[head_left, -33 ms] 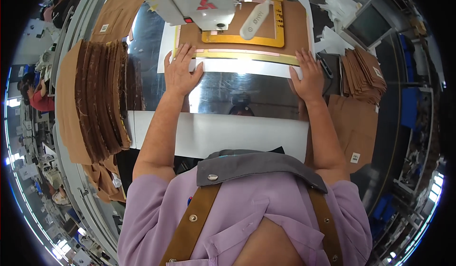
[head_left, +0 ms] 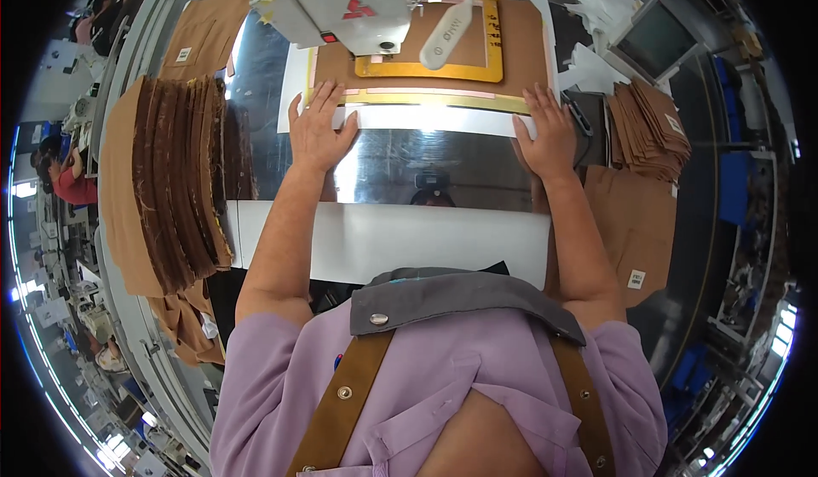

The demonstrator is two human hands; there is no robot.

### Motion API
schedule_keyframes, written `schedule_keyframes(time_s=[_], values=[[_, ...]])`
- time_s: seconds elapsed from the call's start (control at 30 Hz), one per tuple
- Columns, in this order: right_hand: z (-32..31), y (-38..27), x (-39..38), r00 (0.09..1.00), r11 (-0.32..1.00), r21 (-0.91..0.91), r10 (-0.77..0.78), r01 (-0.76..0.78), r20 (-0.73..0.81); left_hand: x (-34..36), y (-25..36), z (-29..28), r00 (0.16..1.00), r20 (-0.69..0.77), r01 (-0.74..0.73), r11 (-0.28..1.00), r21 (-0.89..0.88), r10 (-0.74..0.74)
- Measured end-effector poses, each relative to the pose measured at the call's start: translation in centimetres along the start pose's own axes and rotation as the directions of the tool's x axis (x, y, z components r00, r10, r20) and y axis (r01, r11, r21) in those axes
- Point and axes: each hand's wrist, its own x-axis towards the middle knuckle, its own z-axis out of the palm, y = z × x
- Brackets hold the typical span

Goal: Using an industrial sewing machine to stitch leather or heavy fabric components for bags.

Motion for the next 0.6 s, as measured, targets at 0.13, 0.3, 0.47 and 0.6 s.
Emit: schedule_keyframes(time_s=[0.13, 0.3, 0.47, 0.6], values=[[0.5, 0.6, -0.2, 1.000, 1.000, 0.003, 0.018, -0.018, -0.007, 0.5, 0.3, 0.3, 1.000, 0.006, -0.013, 0.999, 0.039, 0.013], [0.8, 0.9, -0.8, 0.994, 0.998, 0.043, 0.034, -0.039, 0.108, 0.1, 0.1, 0.5, 0.999, 0.031, 0.010, 0.999, 0.051, -0.011], [0.3, 0.8, -1.5, 0.992, 0.996, 0.067, 0.049, -0.057, 0.112, 0.1, 0.0, 0.6, 0.999, 0.033, 0.006, 0.999, 0.040, -0.007], [0.1, 0.7, -1.1, 0.990, 0.996, 0.068, 0.057, -0.066, 0.128, 0.2, -0.2, 0.5, 0.999, 0.034, 0.009, 0.999, 0.037, -0.010]])
